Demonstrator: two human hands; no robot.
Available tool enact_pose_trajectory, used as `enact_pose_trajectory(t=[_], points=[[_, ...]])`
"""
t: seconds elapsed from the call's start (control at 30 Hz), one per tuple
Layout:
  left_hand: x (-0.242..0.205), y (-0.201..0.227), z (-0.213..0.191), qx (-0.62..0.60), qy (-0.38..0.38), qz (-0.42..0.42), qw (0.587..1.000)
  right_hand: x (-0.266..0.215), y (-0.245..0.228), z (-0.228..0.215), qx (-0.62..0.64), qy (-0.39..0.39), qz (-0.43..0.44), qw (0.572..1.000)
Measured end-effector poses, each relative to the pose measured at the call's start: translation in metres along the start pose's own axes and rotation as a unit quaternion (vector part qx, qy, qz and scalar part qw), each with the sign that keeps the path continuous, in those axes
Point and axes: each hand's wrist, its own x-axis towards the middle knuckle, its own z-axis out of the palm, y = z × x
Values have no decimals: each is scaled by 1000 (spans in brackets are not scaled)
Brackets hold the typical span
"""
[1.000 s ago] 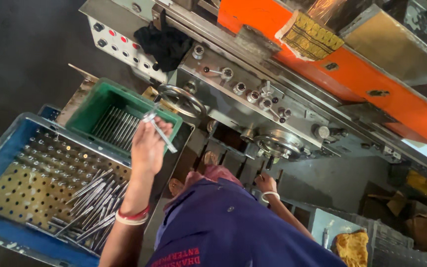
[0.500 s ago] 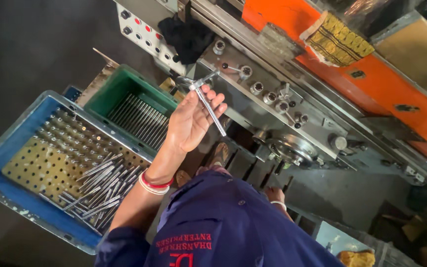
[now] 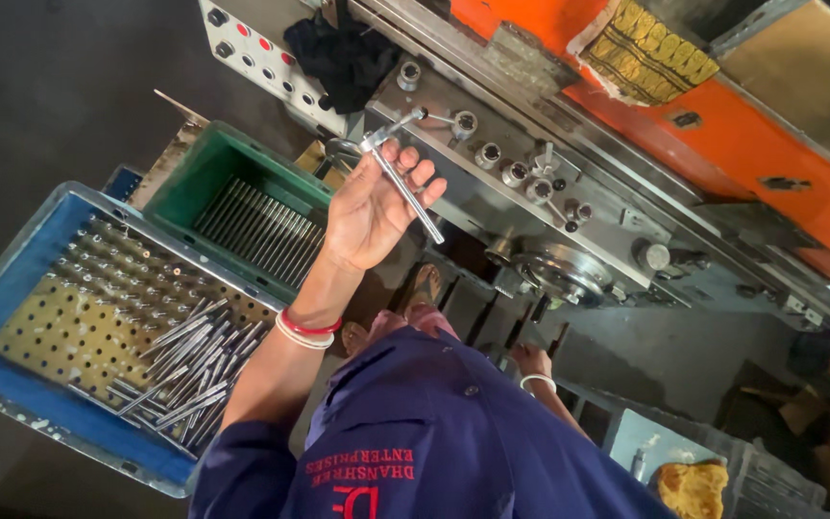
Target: The person repeatedly picks up metal rods and cylindrical sleeves from a blue tray, inserts the sleeves onto the rods, and places the assembled parts into a machine. The person uses a wrench to tighten a component on the machine between assembly cycles.
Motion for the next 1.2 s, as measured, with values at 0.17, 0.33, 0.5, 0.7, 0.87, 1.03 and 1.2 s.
enact_pose_trajectory(t=[0.17, 0.33, 0.5, 0.7, 0.87, 1.03, 1.2], points=[[-2, -4, -9, -24, -19, -24, 999, -24, 16, 5, -21, 11, 11, 1000], [-6, -6, -12, -27, -44, -31, 998, -42, 14, 6, -44, 15, 10, 999], [-12, -6, -8, -28, -58, -29, 998, -46, 8, 4, -46, 0, 7, 999], [-20, 2, -8, -21, -58, -28, 998, -41, -9, 4, -60, -13, 15, 998], [-29, 11, -29, -3, -44, -72, 996, -25, 1, 11, -68, -6, -10, 998], [-71, 9, -58, 769, 223, -175, 573, -10, 8, 12, 11, 23, -48, 999], [-103, 13, -96, 515, 210, -155, 816, -14, -12, -8, 24, 96, -28, 995]])
